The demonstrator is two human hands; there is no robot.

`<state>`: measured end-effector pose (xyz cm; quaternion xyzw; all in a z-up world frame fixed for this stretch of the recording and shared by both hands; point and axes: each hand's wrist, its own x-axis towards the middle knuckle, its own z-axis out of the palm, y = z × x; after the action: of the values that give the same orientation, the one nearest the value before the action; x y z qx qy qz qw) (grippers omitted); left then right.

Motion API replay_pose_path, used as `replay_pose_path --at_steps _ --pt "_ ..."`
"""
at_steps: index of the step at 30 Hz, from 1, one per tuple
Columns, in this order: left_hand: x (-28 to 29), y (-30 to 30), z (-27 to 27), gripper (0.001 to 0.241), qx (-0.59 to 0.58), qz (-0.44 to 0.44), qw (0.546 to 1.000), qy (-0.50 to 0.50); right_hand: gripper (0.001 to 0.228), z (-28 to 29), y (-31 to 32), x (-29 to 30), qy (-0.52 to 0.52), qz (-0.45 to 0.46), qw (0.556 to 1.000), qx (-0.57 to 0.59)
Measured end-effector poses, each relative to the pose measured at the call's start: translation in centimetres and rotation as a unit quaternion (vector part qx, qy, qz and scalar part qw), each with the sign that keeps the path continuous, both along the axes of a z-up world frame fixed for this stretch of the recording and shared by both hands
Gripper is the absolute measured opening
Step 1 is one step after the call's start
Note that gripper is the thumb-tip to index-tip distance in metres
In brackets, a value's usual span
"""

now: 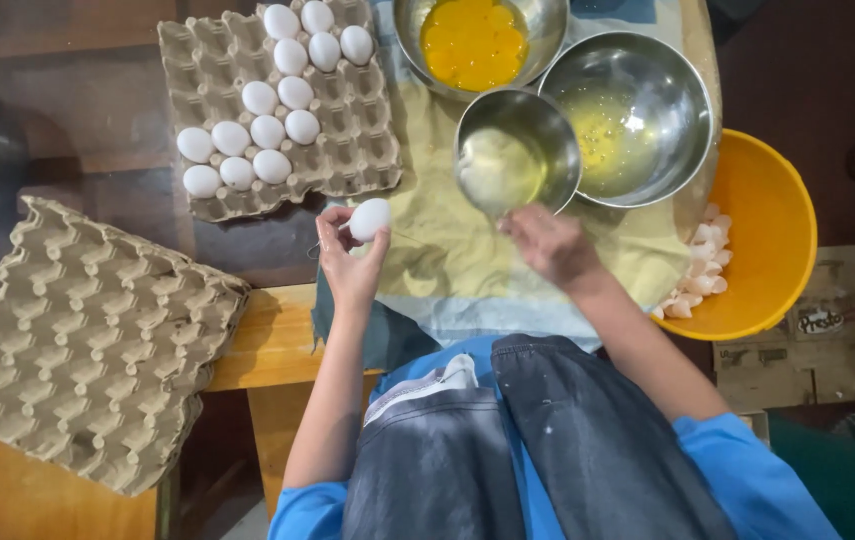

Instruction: Cracking eggs and separating the yolks from the whites into separate bowls by hand.

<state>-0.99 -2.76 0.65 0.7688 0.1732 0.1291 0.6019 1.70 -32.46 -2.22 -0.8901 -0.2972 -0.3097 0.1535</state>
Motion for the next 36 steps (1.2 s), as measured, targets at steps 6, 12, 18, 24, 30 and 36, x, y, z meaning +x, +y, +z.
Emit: replay_pose_path --at_steps 6,12,18,24,30,36 --pt "-0.2 -0.8 -0.8 0.053 -0.006 -0.019 1.0 -0.004 0.034 1.9 -2.3 2.6 0.071 -0.012 0.991 0.114" --pt "-0.6 -1.3 -0.9 0.053 -0.014 -0.023 1.0 -0.012 0.033 4.2 -3.0 4.2 0.078 -0.063 0.973 0.207" --pt "-0.8 -1.5 -1.2 0.053 -0.012 -0.029 0.999 -0.011 0.019 9.7 -2.6 4.8 0.263 -0.043 0.82 0.507" --pt "-1.1 -1.8 0.5 0.046 -0.005 -0.048 0.999 0.006 0.014 9.4 -5.9 7.1 0.265 -0.141 0.661 0.688" --pt "-1.1 -1.9 1.5 0.044 0.01 -0.046 0.998 0.038 0.03 9.7 -9.3 8.5 0.208 -0.078 0.523 0.823" --pt "-1.2 -2.0 1.9 0.041 -0.026 -0.065 0.997 0.026 0.031 10.3 -11.0 9.0 0.144 -0.083 0.396 0.903"
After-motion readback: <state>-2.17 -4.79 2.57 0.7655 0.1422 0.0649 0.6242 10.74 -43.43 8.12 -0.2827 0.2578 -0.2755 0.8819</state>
